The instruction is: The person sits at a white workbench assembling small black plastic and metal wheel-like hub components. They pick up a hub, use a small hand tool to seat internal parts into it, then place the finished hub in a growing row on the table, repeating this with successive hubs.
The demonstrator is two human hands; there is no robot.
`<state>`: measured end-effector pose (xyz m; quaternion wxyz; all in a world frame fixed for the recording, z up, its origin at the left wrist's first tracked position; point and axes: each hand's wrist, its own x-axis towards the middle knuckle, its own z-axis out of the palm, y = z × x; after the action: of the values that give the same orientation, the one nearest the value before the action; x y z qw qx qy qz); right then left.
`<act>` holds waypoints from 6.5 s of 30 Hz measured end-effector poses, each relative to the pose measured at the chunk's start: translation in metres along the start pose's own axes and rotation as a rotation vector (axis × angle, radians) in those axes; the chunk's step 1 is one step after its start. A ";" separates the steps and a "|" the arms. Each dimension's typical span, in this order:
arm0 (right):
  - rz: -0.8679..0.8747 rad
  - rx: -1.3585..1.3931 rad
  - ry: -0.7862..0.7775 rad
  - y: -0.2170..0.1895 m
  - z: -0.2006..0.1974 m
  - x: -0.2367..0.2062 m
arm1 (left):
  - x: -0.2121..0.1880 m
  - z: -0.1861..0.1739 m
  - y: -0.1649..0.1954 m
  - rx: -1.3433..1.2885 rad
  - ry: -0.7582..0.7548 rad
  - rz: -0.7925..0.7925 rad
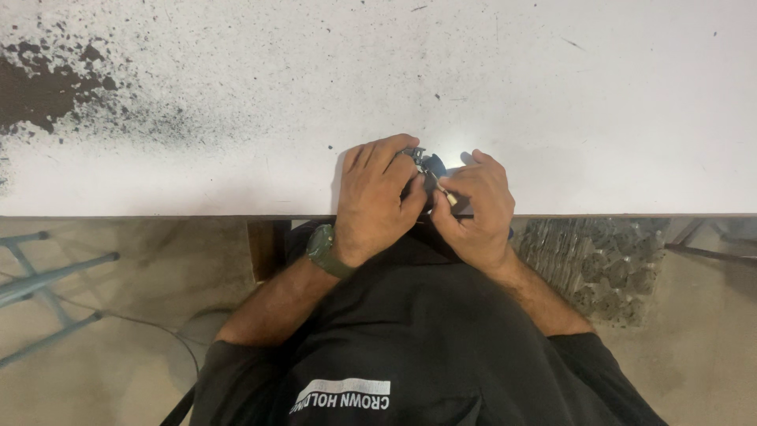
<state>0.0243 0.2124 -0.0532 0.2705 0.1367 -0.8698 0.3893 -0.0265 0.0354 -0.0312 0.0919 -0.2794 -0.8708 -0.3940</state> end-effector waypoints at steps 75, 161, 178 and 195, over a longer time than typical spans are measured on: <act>-0.028 -0.088 0.033 0.005 0.001 -0.001 | 0.012 -0.024 -0.004 -0.121 -0.025 0.047; 0.163 0.129 -0.101 0.001 -0.002 0.003 | -0.016 -0.005 -0.011 0.003 0.082 0.116; 0.225 0.167 0.039 0.018 -0.012 0.025 | -0.013 -0.008 -0.013 0.048 0.111 0.145; -0.075 -0.046 0.004 -0.020 0.019 0.001 | -0.015 -0.009 -0.015 0.048 0.122 0.134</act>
<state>0.0252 0.1849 -0.0512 0.2898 0.1624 -0.8723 0.3588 -0.0230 0.0150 -0.0402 0.1778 -0.3104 -0.8519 -0.3825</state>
